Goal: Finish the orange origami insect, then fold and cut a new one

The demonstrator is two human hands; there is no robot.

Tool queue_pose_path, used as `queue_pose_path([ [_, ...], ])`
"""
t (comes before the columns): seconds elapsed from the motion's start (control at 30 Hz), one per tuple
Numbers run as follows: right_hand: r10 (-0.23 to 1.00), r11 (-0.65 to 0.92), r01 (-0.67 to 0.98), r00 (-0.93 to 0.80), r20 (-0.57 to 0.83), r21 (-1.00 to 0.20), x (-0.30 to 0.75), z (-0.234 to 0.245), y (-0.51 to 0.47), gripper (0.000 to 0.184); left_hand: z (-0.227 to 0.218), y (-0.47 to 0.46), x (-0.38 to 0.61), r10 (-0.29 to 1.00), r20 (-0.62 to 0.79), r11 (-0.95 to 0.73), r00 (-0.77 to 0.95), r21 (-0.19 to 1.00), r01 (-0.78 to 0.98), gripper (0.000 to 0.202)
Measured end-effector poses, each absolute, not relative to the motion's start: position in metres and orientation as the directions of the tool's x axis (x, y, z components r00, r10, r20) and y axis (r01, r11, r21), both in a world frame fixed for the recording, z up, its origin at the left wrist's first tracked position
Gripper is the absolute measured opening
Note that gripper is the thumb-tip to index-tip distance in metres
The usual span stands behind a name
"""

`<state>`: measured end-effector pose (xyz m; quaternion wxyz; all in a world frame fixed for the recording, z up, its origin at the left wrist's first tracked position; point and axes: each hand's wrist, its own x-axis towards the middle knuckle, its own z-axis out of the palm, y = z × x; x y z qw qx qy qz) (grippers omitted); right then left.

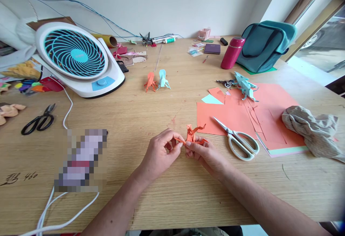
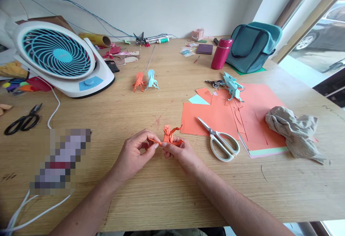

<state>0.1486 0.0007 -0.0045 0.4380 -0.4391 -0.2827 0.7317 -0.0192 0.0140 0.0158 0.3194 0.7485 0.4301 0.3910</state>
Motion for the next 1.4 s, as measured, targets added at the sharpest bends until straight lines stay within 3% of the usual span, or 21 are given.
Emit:
queue_pose_path([
  [0.63, 0.867, -0.492, -0.471, -0.341, -0.363, -0.732, 0.15, -0.012, -0.002, 0.032, 0.015, 0.014, -0.016, 0.93, 0.17, -0.2, 0.326, 0.978, 0.062, 0.014],
  [1.1, 0.863, -0.502, -0.504, -0.351, -0.364, -0.703, 0.15, -0.016, 0.001, 0.03, 0.01, 0.013, -0.017, 0.966, 0.087, -0.12, 0.244, 0.985, 0.127, 0.004],
  [1.4, 0.855, -0.519, -0.501, -0.326, -0.404, -0.693, 0.149, -0.015, 0.003, 0.034, 0.014, 0.013, -0.016, 0.973, 0.04, -0.074, 0.225, 0.987, 0.145, 0.009],
])
